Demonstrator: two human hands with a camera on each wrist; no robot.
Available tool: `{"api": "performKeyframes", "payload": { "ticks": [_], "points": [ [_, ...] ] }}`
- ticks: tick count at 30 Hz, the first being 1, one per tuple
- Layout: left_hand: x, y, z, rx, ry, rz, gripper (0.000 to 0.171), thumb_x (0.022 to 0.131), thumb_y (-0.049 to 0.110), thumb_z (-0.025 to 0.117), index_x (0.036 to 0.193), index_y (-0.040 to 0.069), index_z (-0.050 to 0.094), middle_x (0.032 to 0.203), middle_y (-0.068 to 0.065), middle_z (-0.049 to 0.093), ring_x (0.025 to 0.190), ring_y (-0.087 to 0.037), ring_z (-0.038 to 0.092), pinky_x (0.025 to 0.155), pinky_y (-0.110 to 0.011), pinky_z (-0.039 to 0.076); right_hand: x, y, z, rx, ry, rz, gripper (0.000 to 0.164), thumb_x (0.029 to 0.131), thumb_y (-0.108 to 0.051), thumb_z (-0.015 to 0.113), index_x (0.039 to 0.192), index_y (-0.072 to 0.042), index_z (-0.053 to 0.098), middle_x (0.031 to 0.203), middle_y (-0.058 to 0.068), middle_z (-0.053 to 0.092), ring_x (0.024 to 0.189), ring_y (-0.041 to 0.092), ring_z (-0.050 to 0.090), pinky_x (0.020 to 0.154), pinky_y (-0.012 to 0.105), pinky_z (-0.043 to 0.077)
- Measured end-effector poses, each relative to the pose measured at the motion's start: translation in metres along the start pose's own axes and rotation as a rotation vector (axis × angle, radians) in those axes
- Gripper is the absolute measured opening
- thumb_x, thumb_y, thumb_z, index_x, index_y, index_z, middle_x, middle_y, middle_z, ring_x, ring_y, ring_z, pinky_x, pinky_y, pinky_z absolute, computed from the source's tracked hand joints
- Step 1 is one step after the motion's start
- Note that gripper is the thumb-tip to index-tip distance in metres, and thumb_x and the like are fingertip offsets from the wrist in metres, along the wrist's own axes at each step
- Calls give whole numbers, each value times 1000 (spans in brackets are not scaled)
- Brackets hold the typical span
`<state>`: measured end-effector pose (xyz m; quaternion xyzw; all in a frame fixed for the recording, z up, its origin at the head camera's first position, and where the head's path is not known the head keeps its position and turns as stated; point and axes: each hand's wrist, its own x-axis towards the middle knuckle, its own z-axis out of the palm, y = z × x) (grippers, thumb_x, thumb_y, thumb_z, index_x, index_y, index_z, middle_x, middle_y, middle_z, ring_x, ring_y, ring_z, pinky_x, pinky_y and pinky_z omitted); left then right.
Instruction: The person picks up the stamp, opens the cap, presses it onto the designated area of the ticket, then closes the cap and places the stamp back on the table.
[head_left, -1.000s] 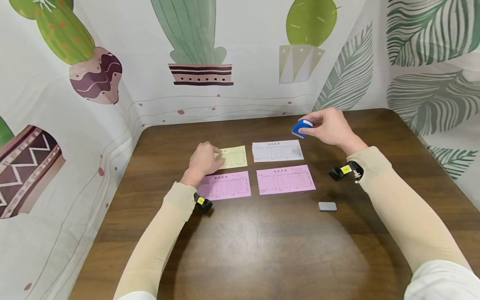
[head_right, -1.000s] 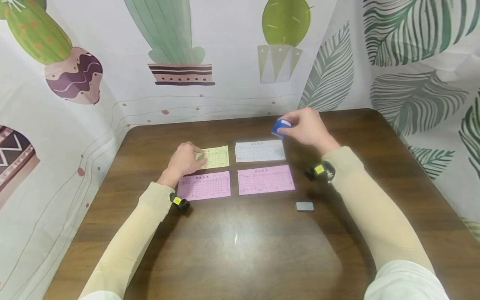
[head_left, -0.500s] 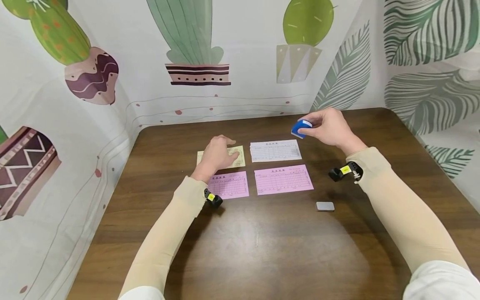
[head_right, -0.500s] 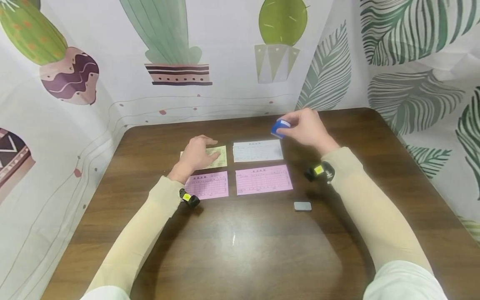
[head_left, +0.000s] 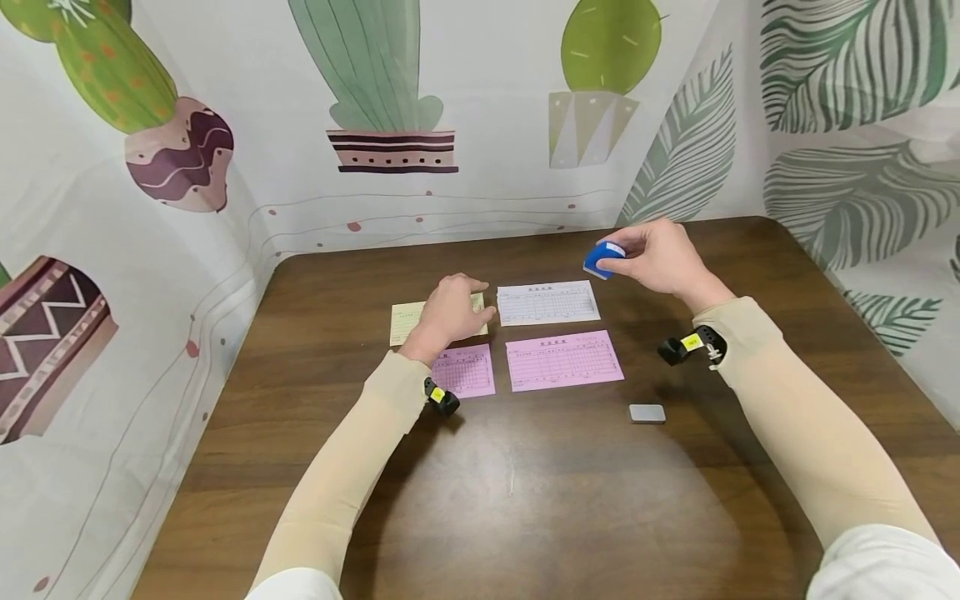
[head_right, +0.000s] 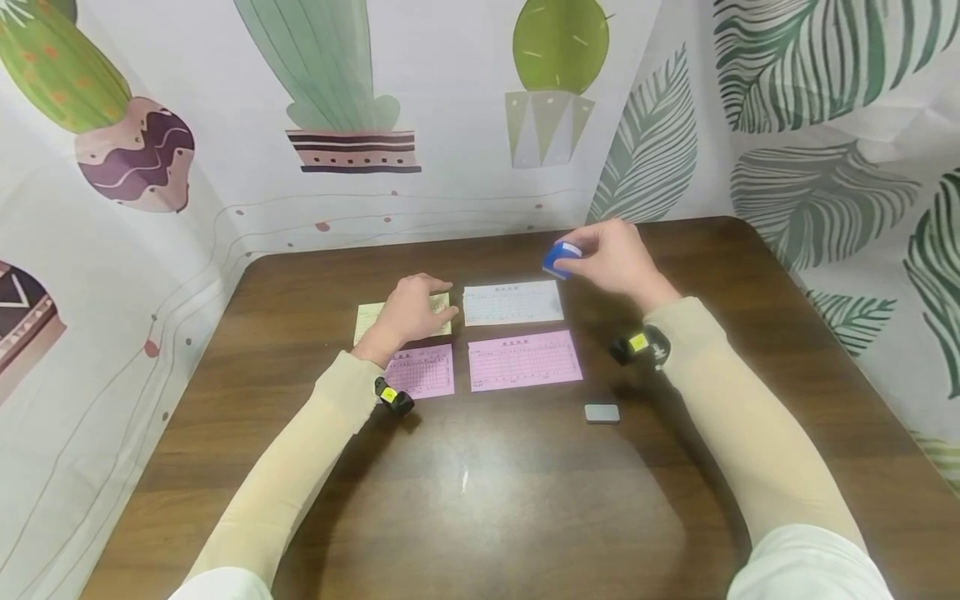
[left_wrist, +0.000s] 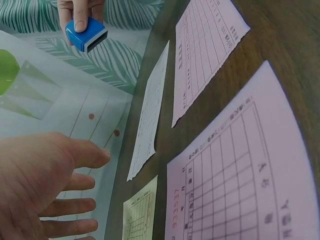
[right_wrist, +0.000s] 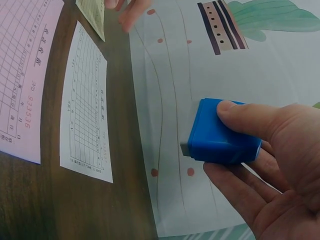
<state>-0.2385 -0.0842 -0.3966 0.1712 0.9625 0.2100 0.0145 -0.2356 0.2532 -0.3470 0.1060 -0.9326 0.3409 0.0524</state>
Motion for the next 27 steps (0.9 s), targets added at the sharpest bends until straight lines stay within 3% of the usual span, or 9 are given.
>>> {"api": "performKeyframes", "payload": {
  "ticks": [7,16,27],
  "points": [
    [3,2,6,11,-23,21,49,96,28,73,140,5,70,146,-18,66,143,-36,57,119,-49,48,-1,0,-1,4,1,0,40,91,-32,86,122,-8,80,112,20,81,102,37,78,73,22,54],
    [3,10,2,34,-21,22,47,97,27,73,139,6,70,144,-16,68,141,-35,58,120,-45,48,-1,1,-3,-6,9,4,39,90,-33,87,121,-9,81,111,20,81,102,36,77,73,23,53],
    [14,19,15,8,-40,48,49,97,27,76,139,5,70,143,-16,68,140,-34,59,120,-44,47,0,3,-4,-9,6,17,41,90,-36,87,122,-10,81,112,19,81,102,35,77,74,25,55]
  ]
}}
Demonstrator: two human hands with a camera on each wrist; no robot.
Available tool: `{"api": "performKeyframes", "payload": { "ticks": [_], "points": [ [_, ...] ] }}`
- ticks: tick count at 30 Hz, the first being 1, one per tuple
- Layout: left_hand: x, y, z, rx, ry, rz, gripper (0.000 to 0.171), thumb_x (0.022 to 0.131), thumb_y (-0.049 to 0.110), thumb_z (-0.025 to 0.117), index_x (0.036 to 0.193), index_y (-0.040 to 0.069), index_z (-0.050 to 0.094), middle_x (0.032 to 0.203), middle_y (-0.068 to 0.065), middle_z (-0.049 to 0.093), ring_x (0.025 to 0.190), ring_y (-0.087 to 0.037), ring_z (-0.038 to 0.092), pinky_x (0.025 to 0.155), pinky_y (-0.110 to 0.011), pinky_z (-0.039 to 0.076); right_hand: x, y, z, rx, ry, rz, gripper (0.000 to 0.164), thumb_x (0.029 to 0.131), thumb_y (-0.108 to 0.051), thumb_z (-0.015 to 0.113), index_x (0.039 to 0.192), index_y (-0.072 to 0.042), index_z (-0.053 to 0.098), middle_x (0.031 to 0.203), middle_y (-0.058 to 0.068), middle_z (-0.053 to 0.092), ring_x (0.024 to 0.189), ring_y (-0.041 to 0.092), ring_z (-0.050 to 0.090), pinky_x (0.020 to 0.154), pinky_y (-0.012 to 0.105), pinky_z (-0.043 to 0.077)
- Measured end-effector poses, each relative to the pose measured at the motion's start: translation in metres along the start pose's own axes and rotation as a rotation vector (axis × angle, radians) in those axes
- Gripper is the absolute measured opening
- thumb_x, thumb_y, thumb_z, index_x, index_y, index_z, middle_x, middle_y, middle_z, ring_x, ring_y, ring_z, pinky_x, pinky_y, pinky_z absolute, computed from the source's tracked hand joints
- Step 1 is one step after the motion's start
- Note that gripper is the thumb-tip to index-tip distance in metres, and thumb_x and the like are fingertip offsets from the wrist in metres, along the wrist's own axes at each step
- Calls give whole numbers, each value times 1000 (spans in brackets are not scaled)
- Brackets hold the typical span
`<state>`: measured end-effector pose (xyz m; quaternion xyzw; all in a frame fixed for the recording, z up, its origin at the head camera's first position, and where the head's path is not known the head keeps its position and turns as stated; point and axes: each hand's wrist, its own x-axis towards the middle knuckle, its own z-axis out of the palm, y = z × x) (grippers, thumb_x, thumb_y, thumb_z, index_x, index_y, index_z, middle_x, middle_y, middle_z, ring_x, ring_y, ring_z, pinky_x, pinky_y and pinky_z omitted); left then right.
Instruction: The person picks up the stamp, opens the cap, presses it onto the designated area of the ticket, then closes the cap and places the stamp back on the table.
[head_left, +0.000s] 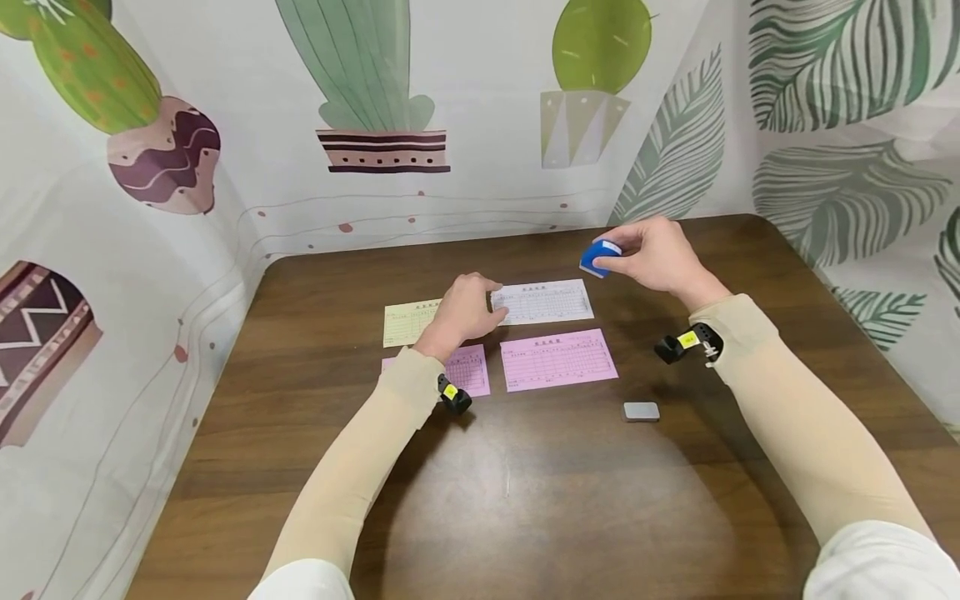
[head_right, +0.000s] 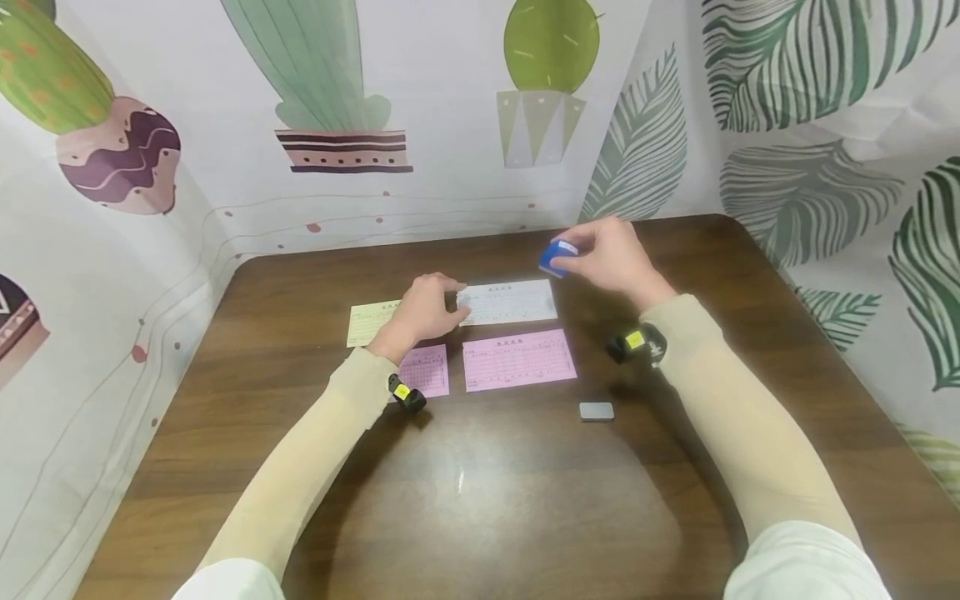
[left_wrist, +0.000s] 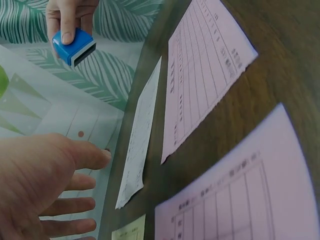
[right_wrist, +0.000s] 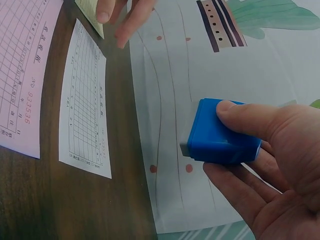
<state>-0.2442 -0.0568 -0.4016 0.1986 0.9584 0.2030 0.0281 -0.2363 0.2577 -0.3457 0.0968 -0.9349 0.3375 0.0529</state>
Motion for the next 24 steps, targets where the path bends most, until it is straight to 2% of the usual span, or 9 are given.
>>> {"api": "performKeyframes", "payload": {
  "ticks": [5,12,16,22,24],
  "points": [
    [9,9,7,-5,-12,8,48,97,28,76,139,6,70,144,-17,67,141,-34,58,120,-44,47,1,0,-2,-5,7,0,41,90,-34,87,122,-10,81,112,19,81,102,36,78,75,26,55],
    [15,17,15,40,-32,11,47,97,29,76,138,7,71,140,-15,68,135,-33,57,116,-42,50,0,0,-2,-4,-9,25,42,90,-35,87,123,-10,80,114,19,80,105,37,77,77,29,58],
    [18,19,17,66,-34,19,47,98,29,76,139,7,71,140,-15,67,133,-33,57,113,-41,52,-2,0,-2,-7,-8,49,44,90,-37,87,124,-11,80,115,19,80,107,36,77,78,32,58],
    [17,19,22,107,-68,17,46,100,31,74,137,5,71,137,-15,67,130,-32,57,111,-40,54,-5,3,-1,-3,-18,58,44,90,-36,86,125,-10,79,115,19,80,106,37,77,76,29,58],
    [16,19,24,128,-71,22,45,100,31,74,136,4,72,134,-15,67,128,-31,57,109,-39,55,-6,4,-1,-2,-22,59,44,91,-35,86,126,-10,79,116,20,80,107,38,77,79,33,61]
  ]
}}
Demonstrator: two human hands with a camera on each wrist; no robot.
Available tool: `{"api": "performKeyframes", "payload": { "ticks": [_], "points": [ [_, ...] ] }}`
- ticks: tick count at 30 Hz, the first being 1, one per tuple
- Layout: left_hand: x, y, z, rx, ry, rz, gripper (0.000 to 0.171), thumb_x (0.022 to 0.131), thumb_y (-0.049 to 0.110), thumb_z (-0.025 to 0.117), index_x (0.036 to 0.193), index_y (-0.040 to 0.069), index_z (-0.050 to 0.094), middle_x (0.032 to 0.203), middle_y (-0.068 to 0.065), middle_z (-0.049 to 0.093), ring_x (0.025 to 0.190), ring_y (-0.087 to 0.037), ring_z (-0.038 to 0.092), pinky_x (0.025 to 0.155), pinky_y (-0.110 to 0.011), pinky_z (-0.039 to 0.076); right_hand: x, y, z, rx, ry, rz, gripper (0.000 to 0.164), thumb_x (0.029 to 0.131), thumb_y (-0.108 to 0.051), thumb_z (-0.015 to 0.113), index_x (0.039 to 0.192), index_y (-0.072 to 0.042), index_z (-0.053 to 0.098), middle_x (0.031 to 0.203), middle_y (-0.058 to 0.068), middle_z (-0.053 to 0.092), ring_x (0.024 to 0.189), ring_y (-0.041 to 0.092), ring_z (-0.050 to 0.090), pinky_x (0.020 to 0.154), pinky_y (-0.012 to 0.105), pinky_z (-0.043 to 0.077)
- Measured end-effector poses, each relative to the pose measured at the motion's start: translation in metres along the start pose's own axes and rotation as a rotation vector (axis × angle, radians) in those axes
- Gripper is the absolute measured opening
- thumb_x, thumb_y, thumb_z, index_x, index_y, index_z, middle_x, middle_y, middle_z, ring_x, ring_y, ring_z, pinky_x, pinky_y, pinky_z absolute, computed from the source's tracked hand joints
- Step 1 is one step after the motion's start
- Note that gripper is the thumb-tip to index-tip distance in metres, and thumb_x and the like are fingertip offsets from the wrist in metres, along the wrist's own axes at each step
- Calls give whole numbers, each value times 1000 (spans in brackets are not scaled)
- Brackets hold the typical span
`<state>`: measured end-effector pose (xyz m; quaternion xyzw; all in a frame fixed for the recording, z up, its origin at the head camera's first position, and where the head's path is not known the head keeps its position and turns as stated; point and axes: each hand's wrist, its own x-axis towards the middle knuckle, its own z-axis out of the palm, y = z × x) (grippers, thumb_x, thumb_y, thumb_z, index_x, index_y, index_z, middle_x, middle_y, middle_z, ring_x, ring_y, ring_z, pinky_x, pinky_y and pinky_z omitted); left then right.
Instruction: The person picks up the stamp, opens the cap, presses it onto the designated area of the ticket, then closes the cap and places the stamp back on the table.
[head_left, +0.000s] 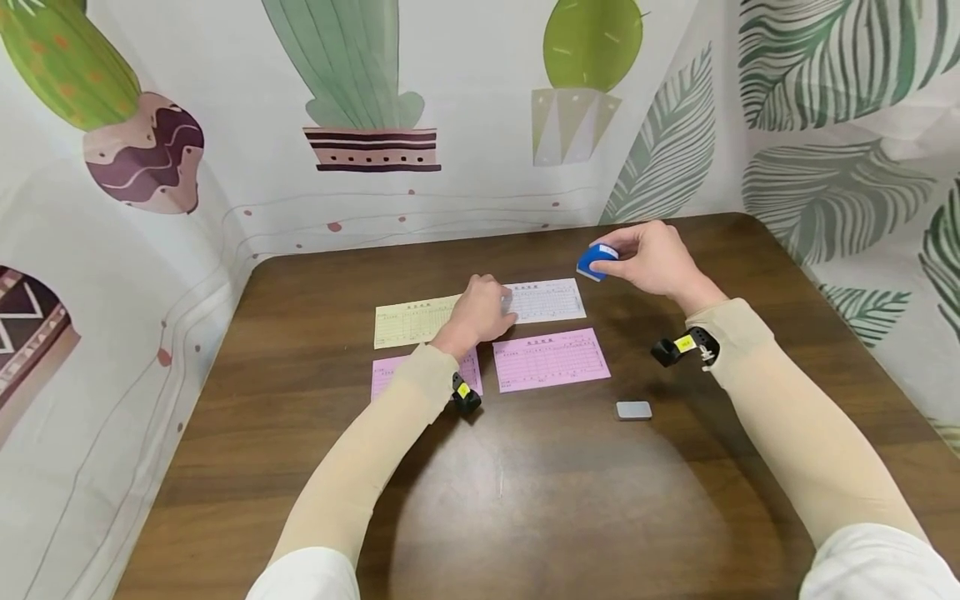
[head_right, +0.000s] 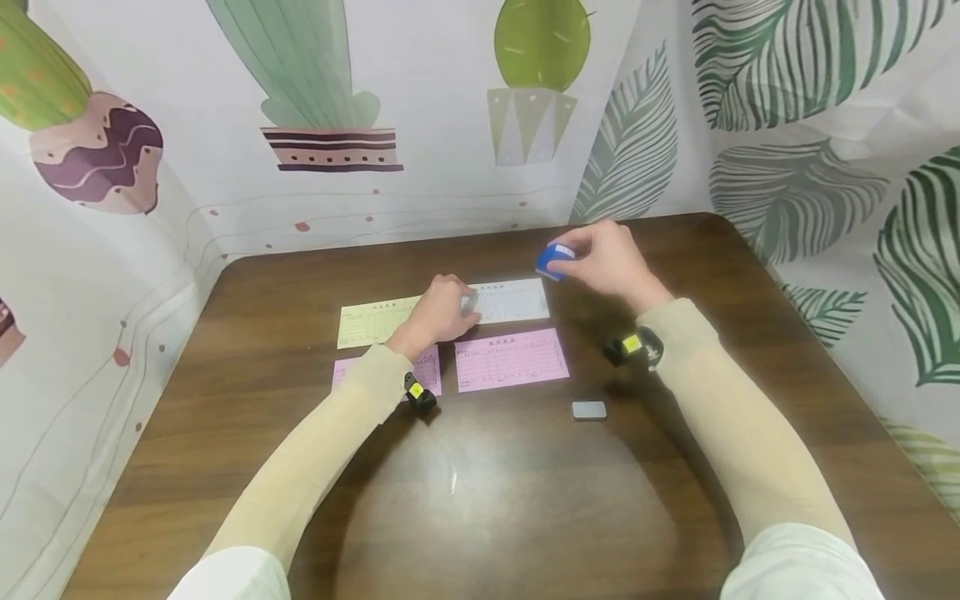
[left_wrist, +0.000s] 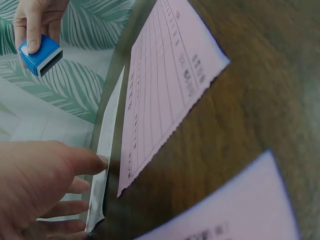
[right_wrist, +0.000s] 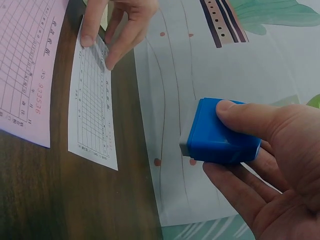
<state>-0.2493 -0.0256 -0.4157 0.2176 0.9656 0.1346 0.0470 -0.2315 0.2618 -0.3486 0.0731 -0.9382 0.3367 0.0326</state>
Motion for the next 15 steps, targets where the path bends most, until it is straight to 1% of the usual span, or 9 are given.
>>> {"api": "performKeyframes", "payload": {
  "ticks": [2,5,8,9,12,15],
  "points": [
    [0,0,1,13,-2,3,42,100,31,74,131,4,74,132,-14,67,126,-31,57,107,-39,56,-1,0,1,0,-5,3,44,91,-34,86,126,-9,78,117,20,80,108,39,77,84,41,64],
    [1,0,2,29,-9,7,32,100,32,73,116,5,79,127,-14,67,123,-30,57,104,-39,57,-2,1,1,-3,-8,1,44,91,-33,86,127,-9,78,118,20,79,109,39,76,88,50,64],
    [2,-1,2,36,-13,15,27,100,31,73,96,5,79,122,-13,67,120,-30,58,103,-39,56,-3,2,2,-11,-5,-6,42,91,-33,86,126,-10,79,117,19,80,109,38,77,88,48,63],
    [2,-1,2,34,-13,17,27,99,31,73,92,5,78,121,-13,67,119,-30,58,104,-40,56,-3,2,3,-10,-5,-11,41,91,-32,86,125,-10,79,116,19,80,109,38,77,87,47,63],
    [3,-1,1,27,-15,21,28,99,30,73,87,5,77,120,-14,66,117,-30,59,105,-40,55,-3,3,4,-5,-14,-19,40,92,-31,86,124,-10,79,116,18,80,109,37,77,87,46,64],
    [4,-1,0,13,-24,19,28,99,29,73,88,4,77,121,-14,66,118,-31,58,106,-41,54,-3,4,5,3,-25,-26,39,92,-29,85,124,-9,79,116,18,80,109,38,77,90,50,64]
  ]
}}
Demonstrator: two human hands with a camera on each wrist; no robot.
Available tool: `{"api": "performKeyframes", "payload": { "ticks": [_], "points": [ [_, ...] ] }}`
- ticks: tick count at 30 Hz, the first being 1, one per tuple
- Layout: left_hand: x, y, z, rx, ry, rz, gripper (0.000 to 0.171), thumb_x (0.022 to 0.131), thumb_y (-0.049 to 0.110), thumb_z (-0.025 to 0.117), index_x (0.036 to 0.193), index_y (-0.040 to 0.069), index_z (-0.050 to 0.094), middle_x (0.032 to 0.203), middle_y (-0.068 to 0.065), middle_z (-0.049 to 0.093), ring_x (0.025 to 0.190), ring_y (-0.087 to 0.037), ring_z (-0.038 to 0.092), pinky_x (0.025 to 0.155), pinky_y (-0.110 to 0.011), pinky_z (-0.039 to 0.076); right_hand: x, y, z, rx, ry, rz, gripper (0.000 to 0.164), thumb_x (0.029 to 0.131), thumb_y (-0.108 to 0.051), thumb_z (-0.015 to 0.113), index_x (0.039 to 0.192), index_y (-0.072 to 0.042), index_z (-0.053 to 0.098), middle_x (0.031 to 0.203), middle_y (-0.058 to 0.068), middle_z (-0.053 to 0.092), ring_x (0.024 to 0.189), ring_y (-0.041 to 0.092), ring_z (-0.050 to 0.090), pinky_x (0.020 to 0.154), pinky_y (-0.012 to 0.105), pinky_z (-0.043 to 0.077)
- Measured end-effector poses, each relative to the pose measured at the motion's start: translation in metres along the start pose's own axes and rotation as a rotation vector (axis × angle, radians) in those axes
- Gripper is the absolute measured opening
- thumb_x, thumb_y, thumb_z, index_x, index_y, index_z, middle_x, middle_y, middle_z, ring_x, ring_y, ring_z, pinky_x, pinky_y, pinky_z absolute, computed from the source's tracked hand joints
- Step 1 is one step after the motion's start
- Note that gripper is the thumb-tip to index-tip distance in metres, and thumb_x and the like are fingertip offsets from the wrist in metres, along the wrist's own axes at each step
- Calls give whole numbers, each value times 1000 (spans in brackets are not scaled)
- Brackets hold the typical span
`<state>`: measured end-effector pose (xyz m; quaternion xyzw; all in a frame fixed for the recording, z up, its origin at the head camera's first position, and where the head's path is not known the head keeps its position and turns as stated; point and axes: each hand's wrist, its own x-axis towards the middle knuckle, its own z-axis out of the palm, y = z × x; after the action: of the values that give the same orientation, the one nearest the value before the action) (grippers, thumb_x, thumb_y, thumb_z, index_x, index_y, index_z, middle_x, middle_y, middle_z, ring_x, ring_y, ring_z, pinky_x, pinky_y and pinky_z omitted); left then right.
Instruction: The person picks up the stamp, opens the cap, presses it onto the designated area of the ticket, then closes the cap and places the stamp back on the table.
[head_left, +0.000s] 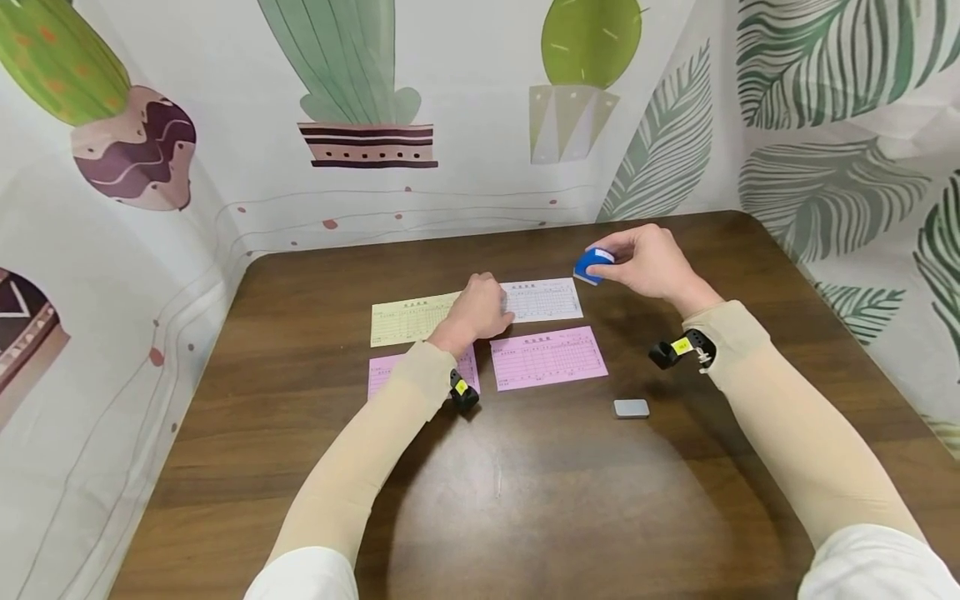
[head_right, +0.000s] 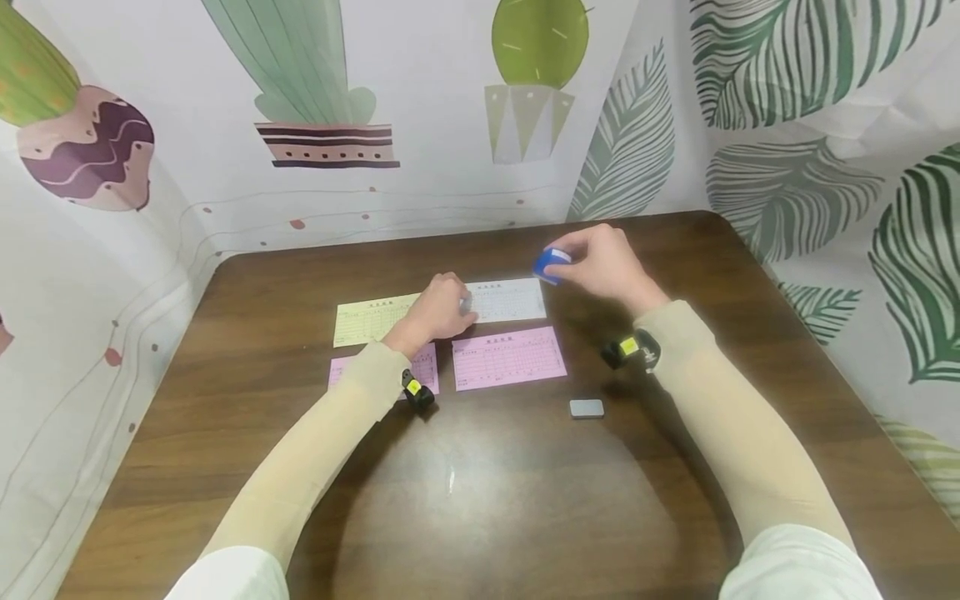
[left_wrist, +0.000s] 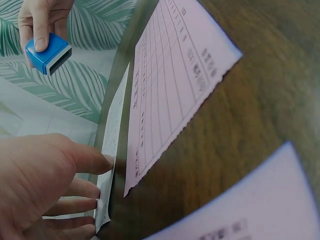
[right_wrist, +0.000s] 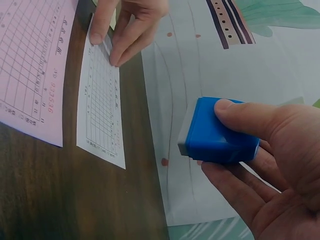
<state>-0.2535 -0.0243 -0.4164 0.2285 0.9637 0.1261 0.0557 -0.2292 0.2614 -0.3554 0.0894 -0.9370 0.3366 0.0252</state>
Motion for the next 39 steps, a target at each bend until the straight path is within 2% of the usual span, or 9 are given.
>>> {"api": "performKeyframes", "payload": {
  "ticks": [3,6,8,12,16,22,26,29,39],
  "points": [
    [0,-1,-1,-5,-10,2,28,100,29,73,107,3,80,128,-15,66,123,-32,58,110,-41,53,1,0,4,4,-5,-8,37,92,-26,85,124,-8,79,116,19,80,110,39,77,93,55,62],
    [0,-1,-3,-10,-14,8,38,99,28,73,129,3,75,137,-15,66,131,-33,57,116,-40,50,3,0,8,7,-23,-15,36,92,-24,86,124,-8,79,115,19,80,110,39,77,94,56,62],
    [-1,-1,-3,-13,-16,13,45,99,28,73,138,5,71,142,-15,65,134,-33,57,118,-40,49,3,0,11,7,-46,-12,36,92,-23,86,124,-8,79,115,18,80,111,39,76,95,56,62],
    [-1,0,-5,-5,-17,26,42,100,28,73,135,5,73,140,-14,66,129,-32,57,115,-40,50,4,1,19,2,-84,-10,33,92,-21,86,122,-10,80,114,17,81,109,37,76,96,56,61],
    [1,0,-5,18,-18,39,38,99,28,73,130,6,75,136,-14,67,126,-32,57,113,-40,51,6,2,26,-10,-103,-44,31,91,-19,87,120,-10,81,111,15,81,104,34,77,96,54,62],
    [3,-1,-4,20,-35,30,40,100,28,73,134,7,74,138,-14,66,128,-31,56,113,-41,51,8,3,35,-52,-117,-77,29,88,-19,89,116,-12,83,107,11,82,95,27,75,87,45,62],
    [4,-1,-3,25,-31,33,37,99,28,73,129,7,76,135,-13,66,127,-31,57,113,-40,51,9,4,39,-85,-127,-92,29,87,-18,90,115,-12,83,107,11,82,91,26,74,82,40,60],
    [4,-1,-3,30,-32,38,34,99,28,73,125,7,77,133,-13,67,126,-30,57,113,-40,51,9,6,43,-95,-138,-94,30,86,-17,90,115,-11,83,109,13,82,93,27,75,85,43,62],
    [5,-3,-2,25,-42,20,40,99,29,73,133,7,74,137,-13,65,127,-30,56,113,-40,51,10,7,51,-119,-172,-111,30,86,-15,89,115,-8,83,112,16,81,96,30,75,90,50,63]
  ]
}}
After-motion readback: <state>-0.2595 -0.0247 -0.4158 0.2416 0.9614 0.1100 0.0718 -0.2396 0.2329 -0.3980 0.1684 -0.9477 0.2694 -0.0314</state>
